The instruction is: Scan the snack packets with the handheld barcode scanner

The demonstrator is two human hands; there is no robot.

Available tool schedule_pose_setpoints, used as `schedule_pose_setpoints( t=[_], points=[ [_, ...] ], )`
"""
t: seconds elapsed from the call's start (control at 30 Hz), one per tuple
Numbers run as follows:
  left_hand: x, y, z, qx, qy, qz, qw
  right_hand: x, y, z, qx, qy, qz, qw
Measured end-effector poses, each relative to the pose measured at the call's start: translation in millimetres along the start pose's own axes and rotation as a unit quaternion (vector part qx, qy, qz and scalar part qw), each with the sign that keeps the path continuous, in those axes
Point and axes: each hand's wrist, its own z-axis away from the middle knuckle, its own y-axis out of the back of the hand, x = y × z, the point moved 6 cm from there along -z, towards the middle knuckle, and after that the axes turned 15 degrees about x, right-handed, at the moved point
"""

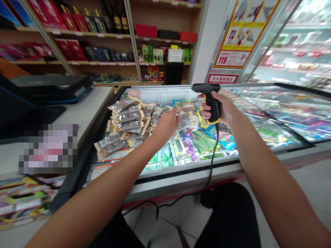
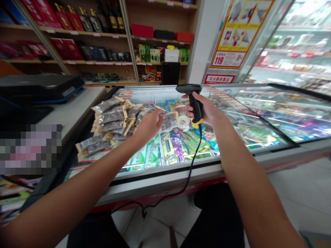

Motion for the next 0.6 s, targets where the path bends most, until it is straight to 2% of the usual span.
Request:
schedule_pose_setpoints(
  t=[0.07, 0.2, 0.27, 0.37, 0.47, 0.6],
  points=[
    [-8, 1, 0, 0.008, 0.015, 0.023, 1.000, 1, -4, 5, -0.036, -0.020, 0.002, 0.999],
    [0, 12, 6, 0.036, -0.078, -0.055, 0.995, 7, -7, 10, -0.106, -0.040, 0.029, 0.993],
    [7, 16, 11, 0.007, -0.125, -0.105, 0.987, 12, -6, 12, -0.146, -0.040, 0.078, 0.985],
    [11, 17, 18, -0.063, -0.151, -0.139, 0.977, 19, -4, 15, -0.209, -0.039, 0.186, 0.959],
    [7, 16, 19, -0.077, -0.145, -0.156, 0.974, 19, -3, 14, -0.230, 0.009, 0.296, 0.927],
    [0, 10, 16, -0.072, -0.121, -0.159, 0.977, 14, -8, 10, -0.238, 0.072, 0.338, 0.908]
  ],
)
